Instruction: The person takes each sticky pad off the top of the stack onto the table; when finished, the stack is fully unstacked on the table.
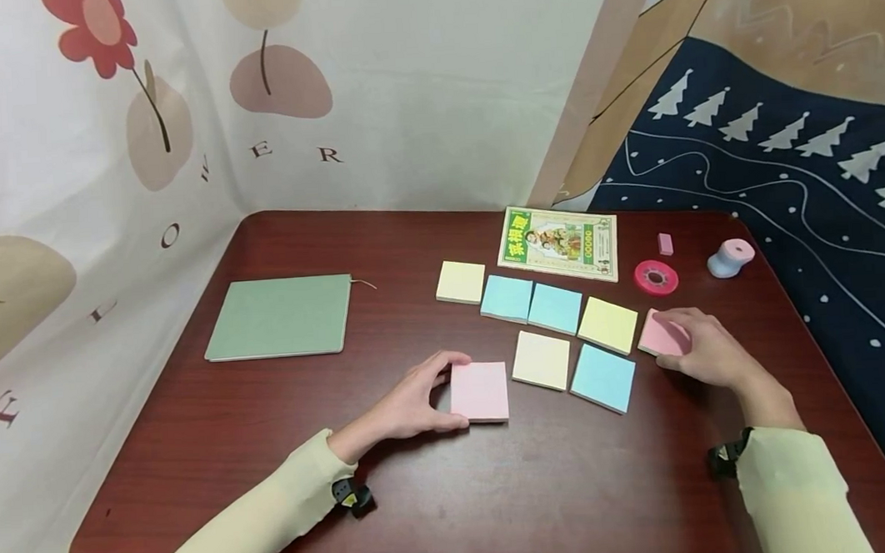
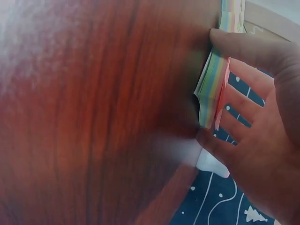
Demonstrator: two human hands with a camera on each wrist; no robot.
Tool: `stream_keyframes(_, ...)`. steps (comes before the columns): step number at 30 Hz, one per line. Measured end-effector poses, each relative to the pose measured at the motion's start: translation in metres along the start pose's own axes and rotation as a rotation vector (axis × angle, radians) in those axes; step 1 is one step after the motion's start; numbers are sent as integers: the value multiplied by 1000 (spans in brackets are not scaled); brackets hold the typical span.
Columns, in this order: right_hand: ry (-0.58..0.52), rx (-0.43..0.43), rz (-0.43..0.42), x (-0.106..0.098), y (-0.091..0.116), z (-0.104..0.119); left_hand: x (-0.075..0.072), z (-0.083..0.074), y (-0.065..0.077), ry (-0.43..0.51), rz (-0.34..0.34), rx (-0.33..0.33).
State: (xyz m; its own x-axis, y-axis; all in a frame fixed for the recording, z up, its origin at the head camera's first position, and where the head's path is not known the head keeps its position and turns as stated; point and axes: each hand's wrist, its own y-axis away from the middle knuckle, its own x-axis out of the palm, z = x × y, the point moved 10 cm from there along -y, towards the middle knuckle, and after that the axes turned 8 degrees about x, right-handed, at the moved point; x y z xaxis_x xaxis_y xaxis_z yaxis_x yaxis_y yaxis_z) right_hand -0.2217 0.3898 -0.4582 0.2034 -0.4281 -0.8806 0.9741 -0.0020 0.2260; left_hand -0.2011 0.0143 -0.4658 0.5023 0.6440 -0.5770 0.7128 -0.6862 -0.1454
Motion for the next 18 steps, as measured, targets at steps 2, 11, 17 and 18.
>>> stream_keyframes(2, 4, -2, 8, 1, 0, 0, 0, 0, 0, -1, 2, -2)
stream_keyframes(11, 34, -33, -27, -6, 1, 11, 1, -1, 0, -10, 3, 4)
stream_keyframes(17, 40, -164, -59, -18, 14, 68, 0, 0, 0, 7, 1, -9)
stream_keyframes(18, 50, -176, -53, -16, 16, 81, 0, 1, -1, 8, 2, -12)
